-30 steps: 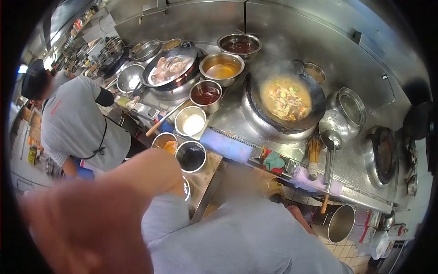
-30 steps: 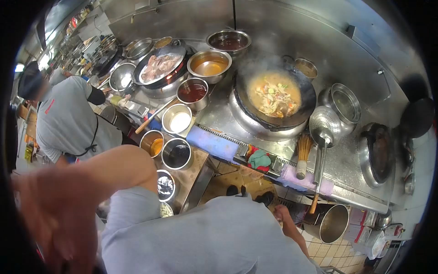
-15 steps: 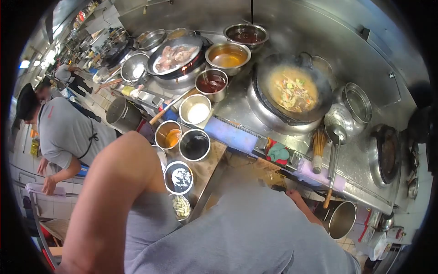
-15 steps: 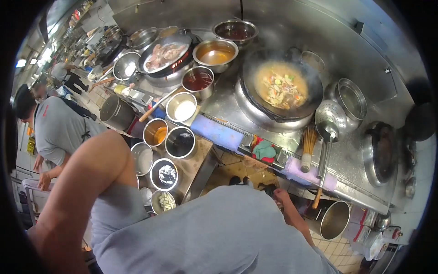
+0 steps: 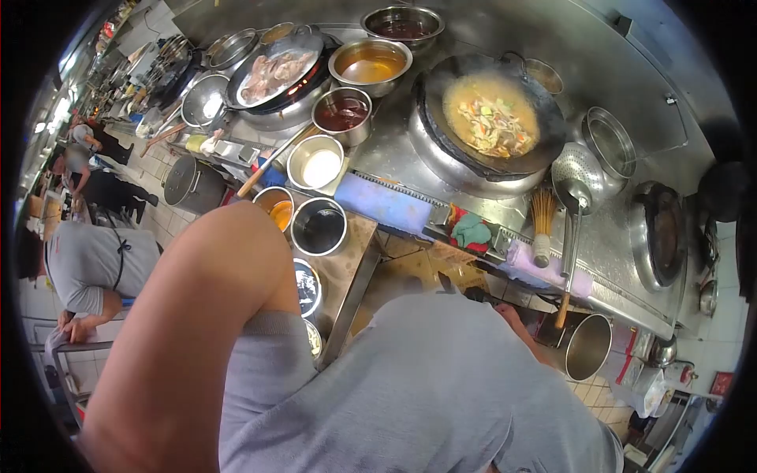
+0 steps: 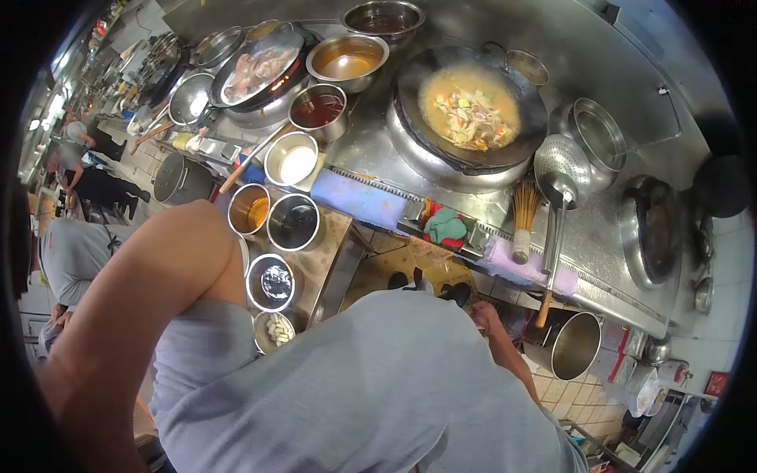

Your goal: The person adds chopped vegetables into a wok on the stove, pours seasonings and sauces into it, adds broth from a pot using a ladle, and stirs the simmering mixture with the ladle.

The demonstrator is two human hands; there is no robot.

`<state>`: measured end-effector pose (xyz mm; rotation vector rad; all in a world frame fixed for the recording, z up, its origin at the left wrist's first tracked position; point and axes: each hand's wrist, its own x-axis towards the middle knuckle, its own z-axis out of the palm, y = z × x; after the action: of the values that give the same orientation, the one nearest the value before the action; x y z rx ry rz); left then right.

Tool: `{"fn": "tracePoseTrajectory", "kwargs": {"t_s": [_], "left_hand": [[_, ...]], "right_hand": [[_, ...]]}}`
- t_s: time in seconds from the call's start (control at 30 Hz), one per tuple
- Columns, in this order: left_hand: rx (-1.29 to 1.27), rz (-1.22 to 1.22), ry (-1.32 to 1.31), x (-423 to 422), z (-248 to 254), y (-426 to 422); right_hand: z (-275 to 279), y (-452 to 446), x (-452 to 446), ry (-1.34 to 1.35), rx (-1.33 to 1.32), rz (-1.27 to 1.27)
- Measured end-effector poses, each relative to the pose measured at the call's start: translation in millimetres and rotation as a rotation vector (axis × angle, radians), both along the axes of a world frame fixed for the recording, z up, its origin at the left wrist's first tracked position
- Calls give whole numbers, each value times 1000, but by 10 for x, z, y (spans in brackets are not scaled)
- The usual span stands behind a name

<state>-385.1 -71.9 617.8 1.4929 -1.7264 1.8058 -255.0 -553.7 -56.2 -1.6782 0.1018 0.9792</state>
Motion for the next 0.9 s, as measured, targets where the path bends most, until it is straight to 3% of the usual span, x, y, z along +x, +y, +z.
{"fn": "tracePoseTrajectory", "kwargs": {"t_s": [0.07,0.13,0.23,0.3,0.33,0.4,0.43,0.47,0.5,0.53,0.57,0.6,0.63,0.7,0.73,0.8,0.83,0.9], "left_hand": [[-8,-72,129,349,-122,64],[-28,-156,390,728,-338,45],[19,-289,1104,1429,-1335,-326],[70,-365,1549,1741,-2361,-700],[179,-178,1686,1817,-2917,-802],[163,25,1866,1803,-3873,-843],[189,162,1940,1749,-4285,-784],[292,348,2219,1675,-4811,-688],[294,425,2235,1530,-5213,-512],[334,459,2232,1330,-5853,-244],[399,805,2340,1092,-6358,-56],[565,701,2131,751,-7752,425],[825,815,2269,672,-6808,348],[1132,681,2218,497,-6573,378],[1142,678,2213,441,-6573,353],[786,686,2423,309,-6651,261],[789,684,2421,298,-6758,237],[685,746,2461,372,-7011,184]], "right_hand": [[628,425,17,12,-333,36],[530,462,6,24,-294,-51],[-33,305,-30,-31,-243,-108],[-623,137,-30,295,0,-305],[-485,168,8,292,-1,-305],[85,174,-102,-293,-185,139],[305,187,-182,-281,-211,92],[512,231,-203,38,-135,-279],[662,187,-233,345,-29,-647],[766,72,-292,345,2,-783],[824,-63,-344,338,7,-823],[781,-316,-418,366,112,-1031],[697,-593,-478,392,220,-1228],[608,-1064,-531,298,354,-1254],[767,-1026,-501,299,356,-1262],[1434,-852,-275,216,283,-1339],[1673,-726,-153,215,283,-1341],[1992,-545,81,118,195,-1057]]}}
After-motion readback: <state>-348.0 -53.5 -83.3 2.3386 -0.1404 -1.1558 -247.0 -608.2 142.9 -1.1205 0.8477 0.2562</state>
